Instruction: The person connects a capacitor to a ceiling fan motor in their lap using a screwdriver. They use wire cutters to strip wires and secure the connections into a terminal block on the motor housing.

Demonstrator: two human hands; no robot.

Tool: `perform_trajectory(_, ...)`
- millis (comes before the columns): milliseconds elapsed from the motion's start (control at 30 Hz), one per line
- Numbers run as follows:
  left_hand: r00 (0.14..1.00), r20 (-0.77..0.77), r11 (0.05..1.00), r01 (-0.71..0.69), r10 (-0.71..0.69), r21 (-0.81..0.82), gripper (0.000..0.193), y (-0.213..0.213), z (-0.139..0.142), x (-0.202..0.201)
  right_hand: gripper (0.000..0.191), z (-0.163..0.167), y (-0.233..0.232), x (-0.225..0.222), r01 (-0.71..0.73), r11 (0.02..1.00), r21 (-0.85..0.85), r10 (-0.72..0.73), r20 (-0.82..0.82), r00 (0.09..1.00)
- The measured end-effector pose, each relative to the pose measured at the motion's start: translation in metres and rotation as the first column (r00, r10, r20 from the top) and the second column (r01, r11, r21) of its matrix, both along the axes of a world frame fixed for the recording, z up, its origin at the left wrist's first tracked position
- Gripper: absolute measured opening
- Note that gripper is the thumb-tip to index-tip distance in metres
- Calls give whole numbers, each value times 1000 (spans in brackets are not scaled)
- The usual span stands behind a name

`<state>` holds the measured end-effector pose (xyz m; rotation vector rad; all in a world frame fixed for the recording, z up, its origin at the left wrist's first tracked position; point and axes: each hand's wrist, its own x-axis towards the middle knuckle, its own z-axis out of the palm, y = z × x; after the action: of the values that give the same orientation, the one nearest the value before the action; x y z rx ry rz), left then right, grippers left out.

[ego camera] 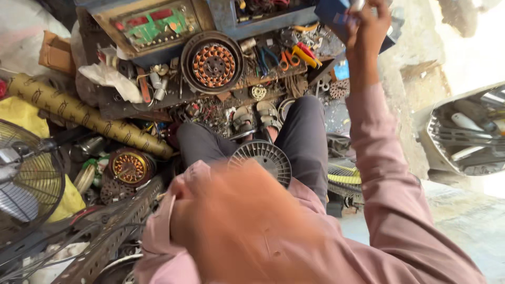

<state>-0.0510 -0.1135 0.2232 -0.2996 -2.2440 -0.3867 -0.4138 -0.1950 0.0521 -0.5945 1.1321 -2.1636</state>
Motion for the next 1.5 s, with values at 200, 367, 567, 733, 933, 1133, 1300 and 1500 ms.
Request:
perform_trajectory(200,897,207,657,-429,390,620,28,-8,-167,-24,37,-39,132,97,-281,929,240,367,-514,775)
perform_trajectory(367,979,15,-396,-97,-204,913,52,54,-249,-17,37,-33,187,137,-473,797,375,582,-686,436)
perform_trajectory(567,844,383,398,-520,375,756,49,95,-237,-2,34,-53,213,162,-588,757,286,625,-52,779)
perform_trajectory(733,965,261,-215,-247,38,945,48,98,-246,2,4,-86,232,157,-482,744,462,561,-40,827)
perform_trajectory(933,973,-2,-640,-150,-231,754,49,115,-264,-4,5,-75,223,146,-455,720,524,672,-364,645)
perform_trajectory(1133,976,-6,-589,-126,-217,798,54,118,-271,-5,9,-60,213,130,-448,673,588,711,-350,609)
perform_trajectory(1300,965,-11,-598,-153,-262,787,57,127,-276,-7,15,-82,225,97,-356,735,577,625,-373,686)
perform_trajectory(1500,960,14,-546,-172,-281,820,57,133,-276,-18,14,-137,251,66,-102,934,343,97,30,995)
